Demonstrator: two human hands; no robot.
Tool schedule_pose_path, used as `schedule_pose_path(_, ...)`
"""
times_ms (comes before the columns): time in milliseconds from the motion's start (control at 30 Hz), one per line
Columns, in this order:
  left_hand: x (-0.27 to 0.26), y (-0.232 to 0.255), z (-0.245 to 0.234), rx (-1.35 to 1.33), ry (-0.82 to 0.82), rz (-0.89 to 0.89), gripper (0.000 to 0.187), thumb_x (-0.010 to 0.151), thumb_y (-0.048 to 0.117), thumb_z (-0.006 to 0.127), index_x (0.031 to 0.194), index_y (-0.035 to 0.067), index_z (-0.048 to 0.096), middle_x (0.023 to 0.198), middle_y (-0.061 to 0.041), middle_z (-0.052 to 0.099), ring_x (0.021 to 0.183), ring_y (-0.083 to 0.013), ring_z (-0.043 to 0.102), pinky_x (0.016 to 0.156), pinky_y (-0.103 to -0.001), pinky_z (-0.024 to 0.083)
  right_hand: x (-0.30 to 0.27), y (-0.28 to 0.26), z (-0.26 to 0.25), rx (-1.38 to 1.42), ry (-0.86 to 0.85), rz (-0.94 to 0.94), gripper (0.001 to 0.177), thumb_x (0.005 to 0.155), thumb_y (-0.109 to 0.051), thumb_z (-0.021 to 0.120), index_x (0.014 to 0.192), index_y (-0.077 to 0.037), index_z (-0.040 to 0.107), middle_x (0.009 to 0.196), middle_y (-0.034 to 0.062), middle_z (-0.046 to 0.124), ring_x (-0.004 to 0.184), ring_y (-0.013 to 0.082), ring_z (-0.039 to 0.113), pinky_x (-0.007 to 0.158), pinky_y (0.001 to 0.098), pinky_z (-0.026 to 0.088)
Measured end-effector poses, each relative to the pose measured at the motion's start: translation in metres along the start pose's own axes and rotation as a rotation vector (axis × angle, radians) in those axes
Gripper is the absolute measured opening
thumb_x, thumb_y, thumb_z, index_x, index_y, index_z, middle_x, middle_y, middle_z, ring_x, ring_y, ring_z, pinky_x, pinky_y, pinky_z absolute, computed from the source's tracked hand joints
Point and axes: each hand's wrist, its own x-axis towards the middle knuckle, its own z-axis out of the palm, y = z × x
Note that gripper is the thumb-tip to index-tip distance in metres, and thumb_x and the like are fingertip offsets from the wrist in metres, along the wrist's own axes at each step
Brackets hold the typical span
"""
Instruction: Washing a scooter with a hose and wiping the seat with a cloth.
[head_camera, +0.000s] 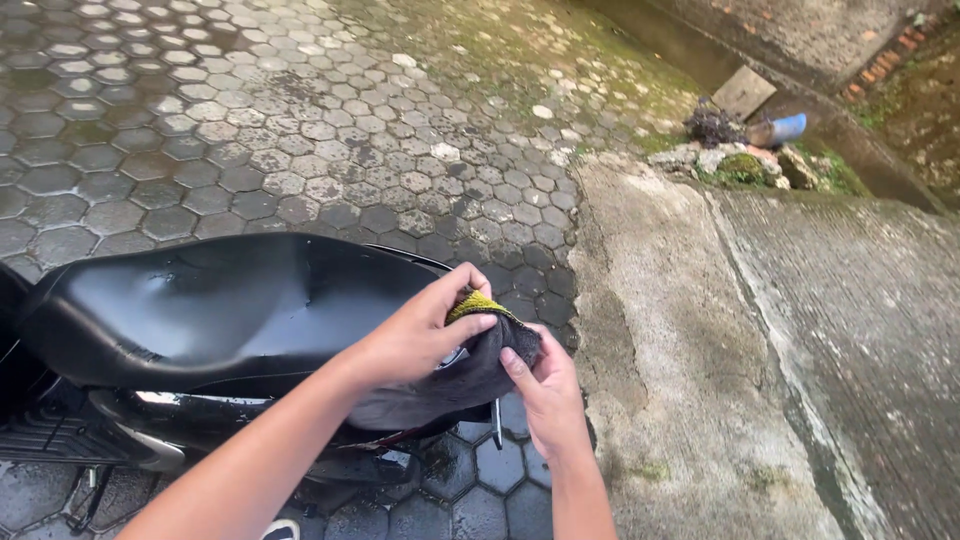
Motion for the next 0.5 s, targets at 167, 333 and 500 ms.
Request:
schedule_pose_path(167,-0.015,0.038,-0.009,0.268,0.137,0.025,0.026,0.089,0.014,0.075,0.106,0.004,0.057,0.088,-0.001,0.066,0.082,-0.0086,0.059,0.074,-0.028,0.052,0.002,-0.010,-0.029,-0.344,0.078,-0.284,0.014,0.097,-0.010,0.069,0.109,-0.002,0.068,0.097,-0.0012,0.067,0.088,0.0057,0.059,0.080,0.0230,0.049)
schedule_pose_path(333,-0.027,0.067,-0.025,0.515,0.186,-0.088,0.035,0.081,0.020,0.083,0.106,0.006,0.063,0.083,-0.004,0.070,0.079,-0.0090,0.061,0.073,-0.027,0.052,0.011,-0.053,-0.035,-0.609,0.109,-0.335,0.008,0.098,-0.013,0.071,0.094,-0.006,0.070,0.074,-0.0055,0.051,0.067,0.0042,0.042,0.057,0.0225,0.035)
schedule_pose_path(500,-0.040,0.083,-0.062,0.491,0.168,-0.216,0.037,0.076,0.019,0.087,0.105,0.005,0.070,0.082,0.001,0.070,0.079,-0.0066,0.060,0.074,-0.027,0.052,0.028,-0.109,-0.041,-0.634,0.208,-0.386,0.019,0.093,-0.016,0.073,0.082,-0.003,0.062,0.070,-0.0073,0.053,0.063,0.0038,0.045,0.055,0.0238,0.039)
